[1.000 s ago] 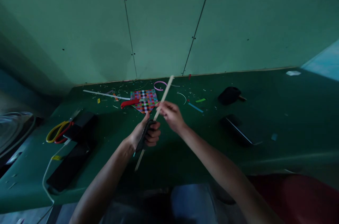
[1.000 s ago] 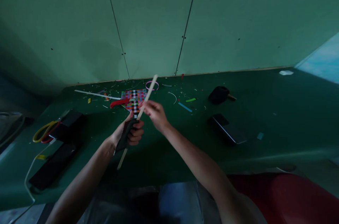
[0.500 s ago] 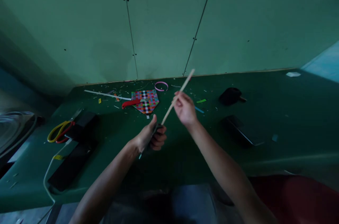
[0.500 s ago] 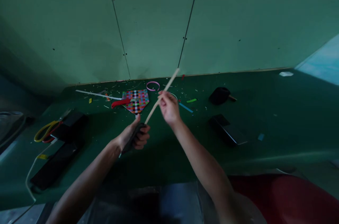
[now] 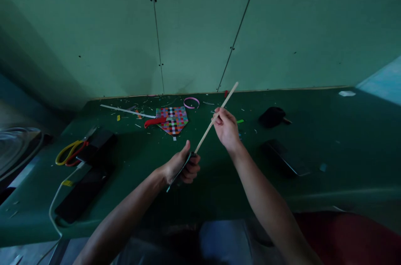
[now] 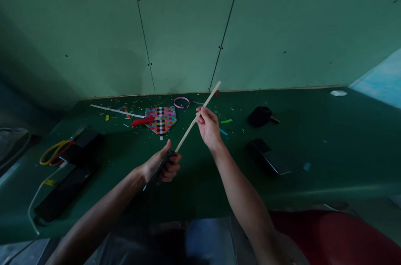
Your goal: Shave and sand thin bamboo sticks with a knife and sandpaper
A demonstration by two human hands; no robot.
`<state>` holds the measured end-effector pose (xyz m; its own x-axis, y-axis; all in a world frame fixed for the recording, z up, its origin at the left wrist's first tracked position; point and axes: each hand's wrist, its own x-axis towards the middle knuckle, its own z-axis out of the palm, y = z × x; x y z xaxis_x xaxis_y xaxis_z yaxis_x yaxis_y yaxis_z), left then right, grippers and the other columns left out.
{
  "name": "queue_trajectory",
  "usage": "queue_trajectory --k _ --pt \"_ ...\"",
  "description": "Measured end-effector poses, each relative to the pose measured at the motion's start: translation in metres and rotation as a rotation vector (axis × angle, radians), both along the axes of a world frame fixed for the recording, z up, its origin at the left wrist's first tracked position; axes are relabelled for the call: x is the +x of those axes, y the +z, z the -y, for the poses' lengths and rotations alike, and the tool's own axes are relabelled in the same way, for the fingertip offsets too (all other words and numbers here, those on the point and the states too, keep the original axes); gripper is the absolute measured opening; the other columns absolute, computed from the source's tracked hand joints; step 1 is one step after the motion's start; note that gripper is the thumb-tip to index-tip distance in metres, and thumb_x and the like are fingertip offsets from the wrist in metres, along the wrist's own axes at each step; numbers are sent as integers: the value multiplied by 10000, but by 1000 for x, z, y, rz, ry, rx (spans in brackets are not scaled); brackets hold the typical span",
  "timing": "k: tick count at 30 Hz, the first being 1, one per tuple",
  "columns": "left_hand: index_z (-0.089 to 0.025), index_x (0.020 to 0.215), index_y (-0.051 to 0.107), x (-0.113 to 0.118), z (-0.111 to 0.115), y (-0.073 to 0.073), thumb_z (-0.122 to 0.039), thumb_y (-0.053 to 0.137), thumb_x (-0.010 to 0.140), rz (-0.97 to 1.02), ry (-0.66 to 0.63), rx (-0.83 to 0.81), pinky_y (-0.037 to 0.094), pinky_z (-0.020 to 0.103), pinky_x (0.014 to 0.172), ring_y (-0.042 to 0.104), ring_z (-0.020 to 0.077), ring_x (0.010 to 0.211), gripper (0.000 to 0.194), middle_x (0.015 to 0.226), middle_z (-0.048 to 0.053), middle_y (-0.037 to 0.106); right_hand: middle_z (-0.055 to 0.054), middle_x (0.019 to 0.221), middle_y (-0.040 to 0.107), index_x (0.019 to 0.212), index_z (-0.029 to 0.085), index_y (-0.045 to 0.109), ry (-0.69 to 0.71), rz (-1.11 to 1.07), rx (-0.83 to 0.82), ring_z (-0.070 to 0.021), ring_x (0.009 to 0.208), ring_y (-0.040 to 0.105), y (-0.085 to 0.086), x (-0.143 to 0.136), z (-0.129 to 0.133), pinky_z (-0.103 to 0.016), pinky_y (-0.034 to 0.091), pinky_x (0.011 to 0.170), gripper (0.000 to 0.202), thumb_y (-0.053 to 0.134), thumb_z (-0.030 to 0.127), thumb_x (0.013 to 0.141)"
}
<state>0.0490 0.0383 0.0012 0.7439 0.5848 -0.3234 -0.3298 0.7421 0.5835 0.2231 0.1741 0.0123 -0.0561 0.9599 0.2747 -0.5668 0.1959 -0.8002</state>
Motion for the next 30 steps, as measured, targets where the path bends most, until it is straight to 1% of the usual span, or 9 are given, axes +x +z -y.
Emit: queue_trajectory --k 4,7,12,14,18,21,25,27,30 --pt "-238 720 290 -4 -2 1 -910 436 834 -9 43 -5 115 179 368 84 68 443 697 558 -100 178 31 681 557 764 215 719 183 101 -17 -86 537 337 -7 -16 25 -262 279 504 296 903 445 735" --pt "-236 733 291 -14 -2 6 -900 465 833 16 139 15 133 179 375 93 70 450 693 563 -100 187 23 652 541 826 190 753 383 236 -39 -99 551 364 -11 -40 49 -272 274 513 297 806 481 852" --pt "-236 739 300 -8 0 2 -902 473 826 16 55 1 121 175 384 100 65 452 693 586 -99 198 28 696 548 806 216 726 49 44 -9 -88 548 331 -2 -19 22 -264 292 508 303 885 469 758" --pt "-239 731 295 -3 0 -1 -914 452 822 -10 37 -12 110 178 378 90 64 446 700 578 -102 180 34 672 505 812 216 726 31 55 -17 -90 546 325 -4 -11 14 -263 300 511 307 863 490 789" --pt "-236 729 296 -6 -3 -3 -901 456 835 1 136 -17 115 181 373 87 65 440 692 562 -105 180 27 656 510 828 193 728 361 250 -51 -106 562 386 -20 -31 35 -271 293 518 319 813 500 847" --pt "-232 731 313 -16 -6 2 -880 467 852 47 208 -8 126 181 370 94 67 438 677 560 -104 184 14 732 556 967 195 750 392 288 -39 -117 616 450 -25 -46 50 -273 352 567 355 729 546 916" --pt "-227 710 312 -28 -8 9 -824 427 917 160 467 35 187 190 371 143 75 429 642 570 -94 192 -8 779 601 937 190 712 380 436 -7 -129 657 517 -27 -41 59 -266 375 584 505 552 666 992" --pt "-220 705 333 -33 -9 12 -784 350 970 225 665 75 226 199 382 185 84 431 623 575 -82 210 -16 680 591 730 169 670 541 630 65 -127 611 513 -32 -40 69 -272 377 588 649 439 698 1026" --pt "-213 699 362 -41 -11 15 -728 267 1020 301 879 132 254 212 396 218 93 434 615 573 -72 220 -37 710 673 774 160 723 845 744 156 -135 622 570 -41 -48 88 -273 420 636 637 492 709 1001"
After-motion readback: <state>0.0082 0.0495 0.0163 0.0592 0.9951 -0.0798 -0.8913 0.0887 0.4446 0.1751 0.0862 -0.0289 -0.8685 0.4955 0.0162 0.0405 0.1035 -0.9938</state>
